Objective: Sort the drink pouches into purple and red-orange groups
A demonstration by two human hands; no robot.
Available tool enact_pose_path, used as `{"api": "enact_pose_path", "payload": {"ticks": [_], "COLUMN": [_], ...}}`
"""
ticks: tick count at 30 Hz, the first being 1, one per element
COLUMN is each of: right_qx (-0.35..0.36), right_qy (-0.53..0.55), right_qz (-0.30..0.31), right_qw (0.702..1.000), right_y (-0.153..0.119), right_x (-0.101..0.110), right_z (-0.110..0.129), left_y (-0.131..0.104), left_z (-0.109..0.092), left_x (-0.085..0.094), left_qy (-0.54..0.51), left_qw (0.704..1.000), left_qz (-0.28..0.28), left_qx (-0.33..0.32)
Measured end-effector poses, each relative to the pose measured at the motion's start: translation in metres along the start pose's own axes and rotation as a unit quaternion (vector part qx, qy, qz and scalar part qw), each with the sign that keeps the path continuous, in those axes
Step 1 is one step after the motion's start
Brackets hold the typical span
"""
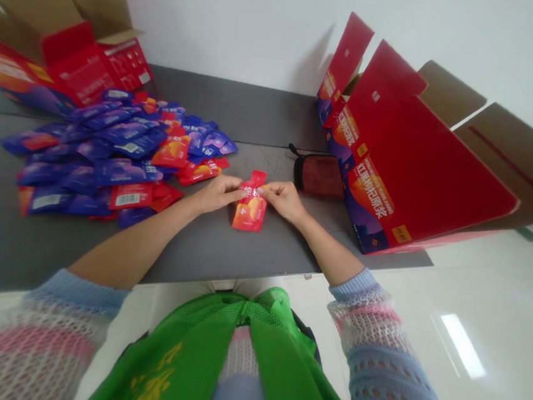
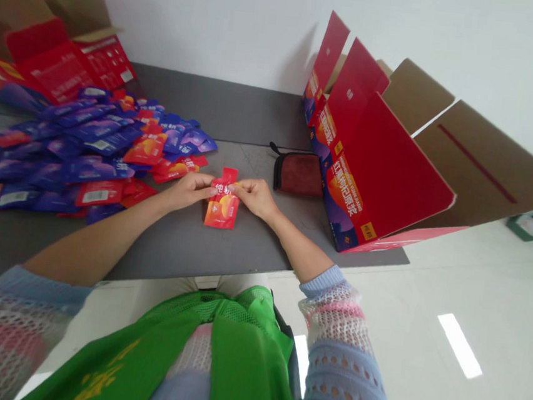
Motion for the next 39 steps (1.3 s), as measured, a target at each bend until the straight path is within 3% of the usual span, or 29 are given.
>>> {"api": "enact_pose_path", "payload": {"ticks": [3, 9, 13, 18, 23, 28, 34, 39], "right_qx": [-0.007, -0.044, -0.043, -0.047, -0.044, -0.043, -0.051, -0.027], "right_qy": [0.011, 0.035, 0.066, 0.137, 0.166, 0.179, 0.187, 0.175], "right_qz": [0.006, 0.057, 0.063, 0.057, 0.006, -0.045, -0.034, -0.081], "right_qw": [1.0, 0.997, 0.995, 0.988, 0.985, 0.982, 0.981, 0.981], "right_y": [0.002, 0.009, 0.011, 0.004, 0.004, 0.004, -0.001, 0.003], "right_x": [0.001, -0.002, -0.003, -0.01, -0.015, -0.014, -0.009, -0.005], "right_z": [-0.004, -0.007, -0.007, -0.007, -0.012, -0.012, -0.009, -0.012], "left_y": [0.0, -0.002, -0.001, 0.002, 0.006, 0.008, 0.01, 0.012], "left_z": [-0.001, -0.004, -0.004, -0.003, -0.003, -0.008, -0.01, -0.005], "left_x": [0.004, 0.014, 0.013, 0.01, 0.013, 0.011, 0.009, 0.007], "left_qy": [0.001, 0.039, -0.003, -0.057, -0.069, -0.035, -0.05, -0.019], "left_qw": [0.999, 0.988, 0.989, 0.981, 0.982, 0.975, 0.984, 0.986], "left_qz": [0.027, 0.141, 0.134, 0.17, 0.158, 0.207, 0.159, 0.152], "left_qx": [0.02, 0.06, 0.059, 0.08, 0.077, 0.073, 0.065, 0.057]}}
Point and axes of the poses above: each hand's wrist, its own y-axis towards the middle knuckle, its own x-axis out of the back of the hand, z = x × y, the point moved 2 cm from there along y, towards the middle knuckle, and after that the axes turned 4 degrees about z, right-handed, at the moved point
